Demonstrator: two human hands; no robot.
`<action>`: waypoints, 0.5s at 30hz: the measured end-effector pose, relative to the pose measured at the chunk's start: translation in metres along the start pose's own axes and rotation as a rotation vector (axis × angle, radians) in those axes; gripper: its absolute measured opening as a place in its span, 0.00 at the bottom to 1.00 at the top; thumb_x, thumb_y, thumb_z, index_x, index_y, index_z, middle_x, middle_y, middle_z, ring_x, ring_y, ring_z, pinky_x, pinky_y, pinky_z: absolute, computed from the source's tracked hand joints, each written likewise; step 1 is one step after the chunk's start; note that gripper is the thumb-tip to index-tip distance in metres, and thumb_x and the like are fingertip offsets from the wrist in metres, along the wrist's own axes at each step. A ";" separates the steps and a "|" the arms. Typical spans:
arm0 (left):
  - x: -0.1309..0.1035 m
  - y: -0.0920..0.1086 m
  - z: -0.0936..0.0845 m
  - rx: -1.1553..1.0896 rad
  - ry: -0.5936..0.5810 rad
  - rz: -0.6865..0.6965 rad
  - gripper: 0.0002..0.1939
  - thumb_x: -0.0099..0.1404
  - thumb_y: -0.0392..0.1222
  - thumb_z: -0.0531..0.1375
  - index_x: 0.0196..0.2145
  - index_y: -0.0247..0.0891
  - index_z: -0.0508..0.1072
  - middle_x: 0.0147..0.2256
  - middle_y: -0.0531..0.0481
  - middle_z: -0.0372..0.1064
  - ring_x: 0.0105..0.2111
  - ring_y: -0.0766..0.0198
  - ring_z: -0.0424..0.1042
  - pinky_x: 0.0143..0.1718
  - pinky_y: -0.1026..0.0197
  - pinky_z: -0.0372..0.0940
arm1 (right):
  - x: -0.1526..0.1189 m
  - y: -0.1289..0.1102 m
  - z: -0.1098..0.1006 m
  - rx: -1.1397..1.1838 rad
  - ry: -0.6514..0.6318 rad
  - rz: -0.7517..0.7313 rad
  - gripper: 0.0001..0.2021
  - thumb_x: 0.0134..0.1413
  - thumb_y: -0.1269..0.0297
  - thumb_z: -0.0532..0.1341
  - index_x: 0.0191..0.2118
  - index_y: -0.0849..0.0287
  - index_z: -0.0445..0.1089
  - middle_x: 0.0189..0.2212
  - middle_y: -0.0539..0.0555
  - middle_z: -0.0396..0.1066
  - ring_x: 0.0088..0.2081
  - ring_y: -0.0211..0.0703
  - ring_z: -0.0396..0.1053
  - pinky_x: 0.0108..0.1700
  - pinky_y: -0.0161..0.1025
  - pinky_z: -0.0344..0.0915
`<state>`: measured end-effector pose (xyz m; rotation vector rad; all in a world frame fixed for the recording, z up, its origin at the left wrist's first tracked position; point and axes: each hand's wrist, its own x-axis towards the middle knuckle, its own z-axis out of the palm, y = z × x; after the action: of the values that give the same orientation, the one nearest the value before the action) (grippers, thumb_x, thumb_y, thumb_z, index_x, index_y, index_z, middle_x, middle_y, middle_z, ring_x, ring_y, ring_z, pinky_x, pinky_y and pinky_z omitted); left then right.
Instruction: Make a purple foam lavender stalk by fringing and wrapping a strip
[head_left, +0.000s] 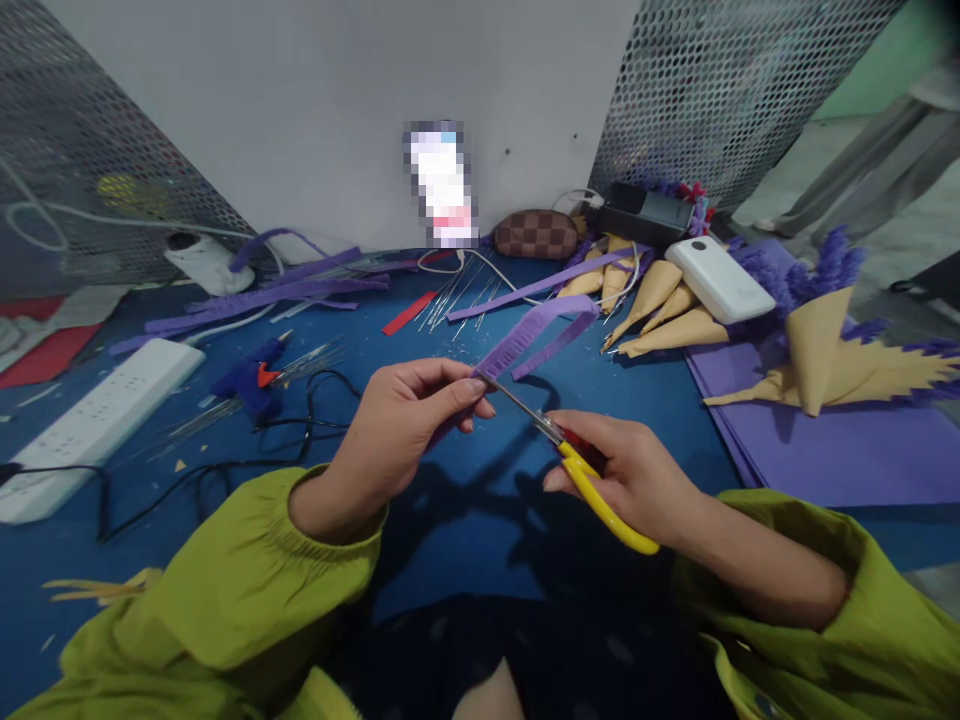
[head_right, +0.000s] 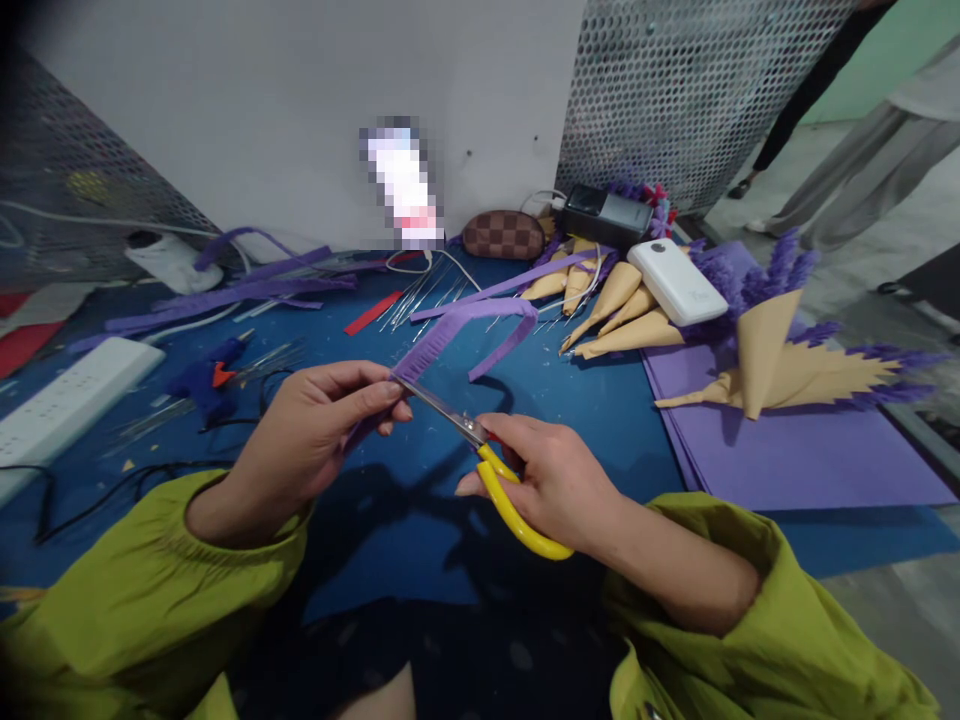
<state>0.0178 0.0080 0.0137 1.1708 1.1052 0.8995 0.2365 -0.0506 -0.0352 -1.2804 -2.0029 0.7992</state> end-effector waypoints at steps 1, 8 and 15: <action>0.000 0.000 0.000 -0.001 -0.003 -0.001 0.05 0.55 0.39 0.68 0.28 0.35 0.78 0.23 0.51 0.74 0.22 0.69 0.67 0.25 0.67 0.62 | 0.000 0.000 0.000 -0.006 0.005 -0.004 0.21 0.57 0.46 0.62 0.45 0.59 0.72 0.30 0.53 0.71 0.29 0.39 0.66 0.32 0.34 0.61; 0.000 0.000 0.001 0.020 -0.045 -0.026 0.05 0.55 0.39 0.68 0.26 0.35 0.78 0.22 0.50 0.74 0.22 0.70 0.66 0.24 0.67 0.61 | 0.000 0.003 0.001 -0.012 0.002 -0.001 0.22 0.56 0.47 0.63 0.48 0.59 0.71 0.30 0.53 0.69 0.28 0.38 0.64 0.31 0.33 0.61; 0.000 0.000 0.000 0.023 -0.040 -0.037 0.05 0.55 0.40 0.68 0.27 0.36 0.78 0.23 0.50 0.74 0.21 0.69 0.66 0.24 0.66 0.61 | 0.001 0.000 -0.002 0.046 -0.025 0.030 0.21 0.56 0.45 0.62 0.43 0.59 0.73 0.26 0.51 0.67 0.26 0.37 0.60 0.29 0.33 0.58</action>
<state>0.0180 0.0080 0.0140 1.1793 1.1039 0.8337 0.2373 -0.0494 -0.0335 -1.2831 -1.9776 0.8753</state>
